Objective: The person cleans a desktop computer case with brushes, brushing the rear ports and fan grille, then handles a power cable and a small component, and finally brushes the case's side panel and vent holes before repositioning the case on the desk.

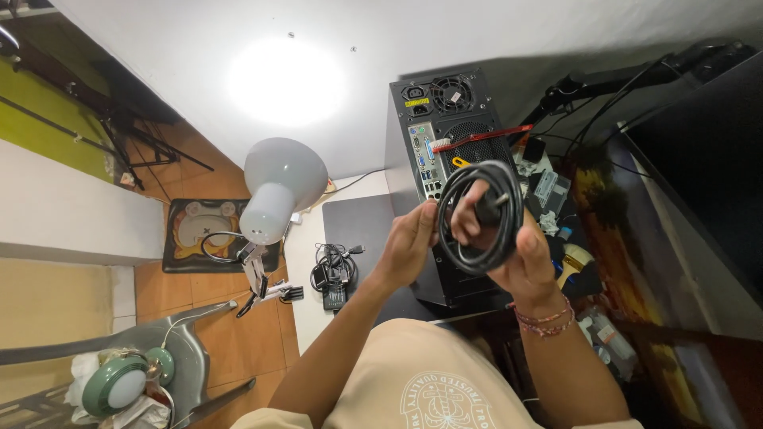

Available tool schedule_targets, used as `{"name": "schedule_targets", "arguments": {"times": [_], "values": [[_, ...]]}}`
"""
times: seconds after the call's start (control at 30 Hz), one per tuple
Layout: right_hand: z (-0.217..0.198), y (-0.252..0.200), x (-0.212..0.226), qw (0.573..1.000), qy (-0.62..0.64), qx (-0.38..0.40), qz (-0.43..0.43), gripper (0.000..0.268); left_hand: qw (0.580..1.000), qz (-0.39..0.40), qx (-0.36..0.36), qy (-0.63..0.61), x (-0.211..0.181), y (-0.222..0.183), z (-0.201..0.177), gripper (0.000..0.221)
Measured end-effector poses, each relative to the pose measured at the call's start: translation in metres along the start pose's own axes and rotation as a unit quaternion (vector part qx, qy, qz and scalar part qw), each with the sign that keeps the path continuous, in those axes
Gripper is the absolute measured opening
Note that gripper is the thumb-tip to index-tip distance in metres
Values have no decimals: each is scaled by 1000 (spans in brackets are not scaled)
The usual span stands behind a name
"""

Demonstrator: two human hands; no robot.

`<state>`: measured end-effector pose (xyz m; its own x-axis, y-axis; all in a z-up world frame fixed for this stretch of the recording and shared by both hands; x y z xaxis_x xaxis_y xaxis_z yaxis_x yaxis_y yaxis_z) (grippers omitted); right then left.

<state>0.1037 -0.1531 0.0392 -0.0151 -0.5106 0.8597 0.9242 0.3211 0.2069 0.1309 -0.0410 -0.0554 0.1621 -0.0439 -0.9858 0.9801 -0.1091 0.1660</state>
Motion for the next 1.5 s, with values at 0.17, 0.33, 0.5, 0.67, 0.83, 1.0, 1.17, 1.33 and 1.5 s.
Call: {"name": "schedule_targets", "arguments": {"times": [0.17,0.33,0.5,0.67,0.83,1.0,1.17,1.33,1.5], "values": [[-7,19,-4,998,-22,-40,-44,74,998,44,33,32,-33,-11,6,22],[-9,24,1,976,-178,-63,-109,67,991,66,44,106,-45,-24,1,15],[-9,30,28,832,-523,-138,-125,56,979,-22,84,186,-63,-33,-8,30],[21,26,31,761,-618,-37,-194,47,923,69,126,357,-66,-39,-11,28],[25,17,31,727,-659,4,-192,48,844,130,171,492,-83,-42,-15,26],[20,8,19,731,-669,49,-123,68,792,317,105,511,-117,-57,-15,21],[19,-1,13,770,-629,82,-59,83,768,417,74,480,-143,-56,-28,42],[24,-6,5,787,-608,107,3,82,770,490,21,408,-147,-61,-35,36],[20,-13,-17,845,-500,153,116,60,836,453,12,309,-133,-53,-42,43]]}}
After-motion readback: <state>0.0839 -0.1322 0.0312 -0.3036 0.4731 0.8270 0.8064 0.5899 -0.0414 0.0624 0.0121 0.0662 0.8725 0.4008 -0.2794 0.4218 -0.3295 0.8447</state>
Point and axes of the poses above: each hand's wrist, its own y-axis towards the middle knuckle, its own z-axis out of the palm, x = y × z, the point moved 9 cm from there along y, towards the middle knuckle, and after that the axes turned 7 degrees about -x, right-handed, at the moved point
